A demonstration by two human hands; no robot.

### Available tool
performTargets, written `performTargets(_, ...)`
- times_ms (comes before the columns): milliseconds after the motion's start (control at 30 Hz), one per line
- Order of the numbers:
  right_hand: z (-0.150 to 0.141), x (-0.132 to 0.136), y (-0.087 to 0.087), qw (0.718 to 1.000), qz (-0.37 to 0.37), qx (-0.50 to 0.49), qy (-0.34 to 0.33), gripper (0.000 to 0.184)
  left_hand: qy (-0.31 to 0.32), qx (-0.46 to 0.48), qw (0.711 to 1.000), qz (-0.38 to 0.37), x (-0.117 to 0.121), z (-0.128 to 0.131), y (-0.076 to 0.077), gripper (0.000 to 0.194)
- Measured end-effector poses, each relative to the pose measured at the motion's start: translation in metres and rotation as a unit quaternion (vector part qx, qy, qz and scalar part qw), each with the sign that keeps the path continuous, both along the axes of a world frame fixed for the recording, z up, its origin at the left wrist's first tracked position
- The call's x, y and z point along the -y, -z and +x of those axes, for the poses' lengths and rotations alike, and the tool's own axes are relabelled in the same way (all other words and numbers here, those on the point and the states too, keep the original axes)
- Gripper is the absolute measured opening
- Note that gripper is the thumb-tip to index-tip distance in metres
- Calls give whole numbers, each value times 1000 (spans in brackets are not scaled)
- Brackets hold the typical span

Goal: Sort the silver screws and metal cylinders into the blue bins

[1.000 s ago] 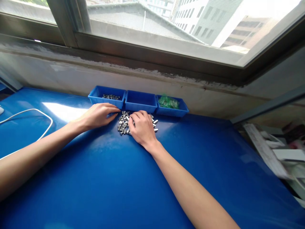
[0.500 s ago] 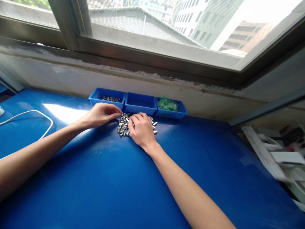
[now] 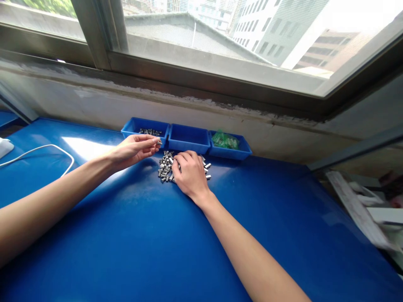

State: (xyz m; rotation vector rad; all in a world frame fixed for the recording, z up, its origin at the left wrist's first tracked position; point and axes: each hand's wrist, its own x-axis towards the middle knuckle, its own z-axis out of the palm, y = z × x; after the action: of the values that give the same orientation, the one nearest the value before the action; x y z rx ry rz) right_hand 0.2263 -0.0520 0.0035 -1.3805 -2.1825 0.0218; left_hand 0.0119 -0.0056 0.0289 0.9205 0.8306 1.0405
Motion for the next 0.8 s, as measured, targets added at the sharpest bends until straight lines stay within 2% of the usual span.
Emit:
performTargets(200,1,-1,1,1000,4,-1,-2,26,-3,4,1000,4,-2,3,4,33)
performTargets(400,1,-1,1,1000,5,-3,-3,26,-147,51,987,41,-4,2,-7,25)
performTargets(467,1,-1,1,1000,5,-3,-2,26,-174,56,982,45,-3,2,-11,25)
performTargets(700,1,-2,2,1000,3,-3,0,26,-189,26,979,76,0,4,-12,48)
performTargets(800,1,-1,1,1000,3,-4,-1,26,-189,14,977,98,-2,3,-8,45)
